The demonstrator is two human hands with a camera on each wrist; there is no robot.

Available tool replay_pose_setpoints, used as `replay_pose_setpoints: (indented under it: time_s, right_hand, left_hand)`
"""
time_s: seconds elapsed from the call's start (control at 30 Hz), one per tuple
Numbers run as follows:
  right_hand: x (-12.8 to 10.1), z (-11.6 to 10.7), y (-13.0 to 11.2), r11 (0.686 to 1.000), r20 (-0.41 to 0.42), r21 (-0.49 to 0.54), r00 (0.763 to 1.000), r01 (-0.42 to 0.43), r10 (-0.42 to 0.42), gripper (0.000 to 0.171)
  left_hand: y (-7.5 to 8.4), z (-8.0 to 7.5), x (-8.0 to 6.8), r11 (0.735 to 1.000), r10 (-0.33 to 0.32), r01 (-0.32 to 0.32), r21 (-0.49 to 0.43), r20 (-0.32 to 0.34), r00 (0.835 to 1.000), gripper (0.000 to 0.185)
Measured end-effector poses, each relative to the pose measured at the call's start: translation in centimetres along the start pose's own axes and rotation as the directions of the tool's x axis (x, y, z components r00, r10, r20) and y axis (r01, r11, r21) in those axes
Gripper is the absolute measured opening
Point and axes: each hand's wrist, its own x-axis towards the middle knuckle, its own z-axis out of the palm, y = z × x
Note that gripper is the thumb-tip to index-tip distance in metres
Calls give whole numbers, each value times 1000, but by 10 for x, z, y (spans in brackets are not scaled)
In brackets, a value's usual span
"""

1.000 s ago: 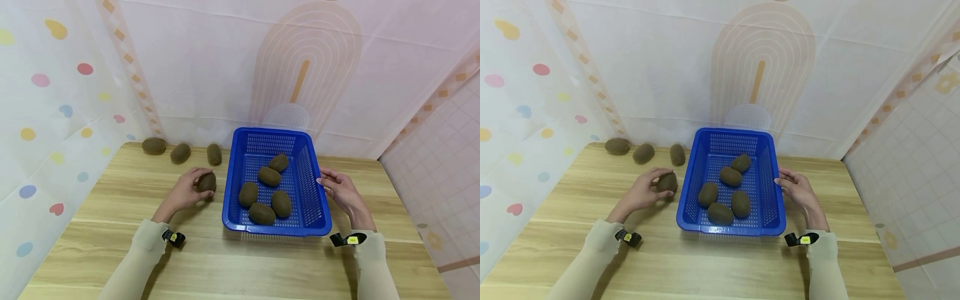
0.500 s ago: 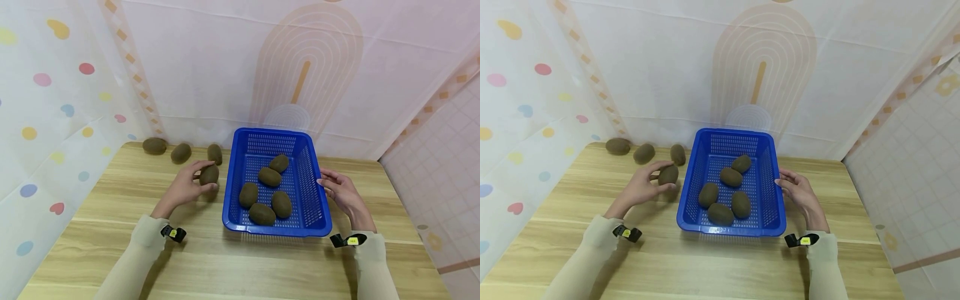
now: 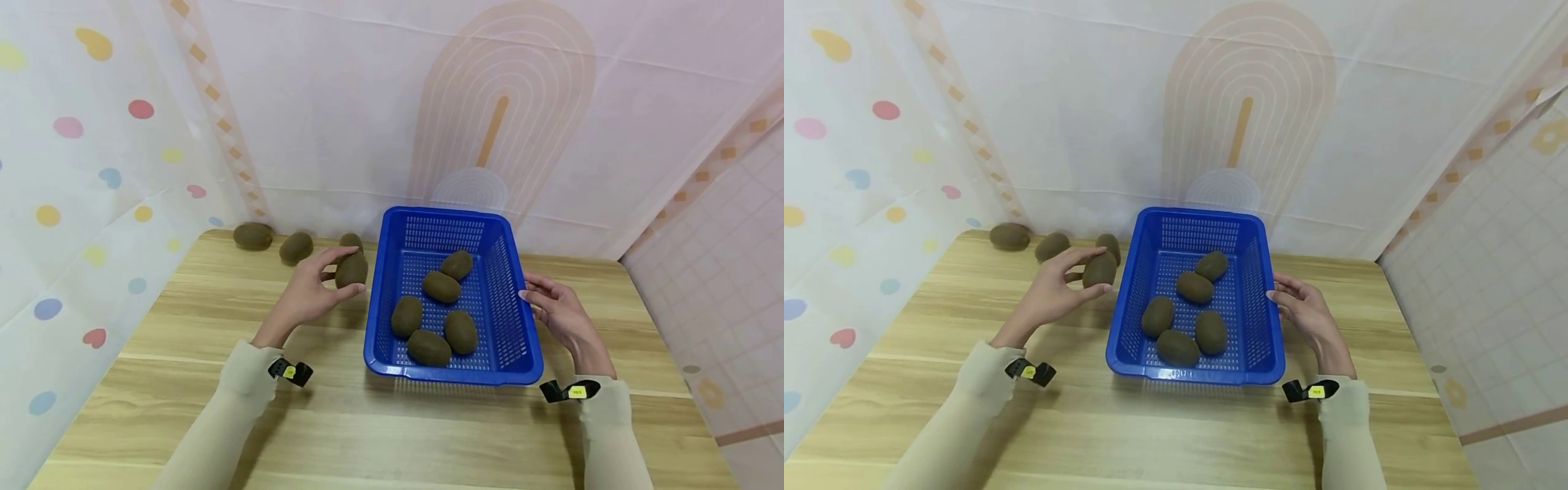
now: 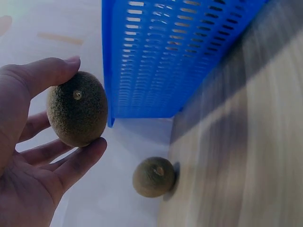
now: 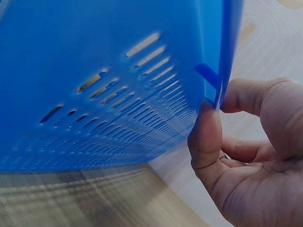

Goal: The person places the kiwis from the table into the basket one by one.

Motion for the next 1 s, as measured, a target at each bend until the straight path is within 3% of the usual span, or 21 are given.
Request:
replay_pose_setpoints:
  time_s: [0.67,1.0]
  right_hand:
    - [0,0,-1,1000,-16,-7,1000,-17,17,62]
    - [0,0,-1,1000,-13,7,1000,-15,15,62]
  left_hand:
    - [23,6,19,998,24,-25,-52,-17,1000,64]
    - [33,15,30,992,74,-76,-98,-18,997,64]
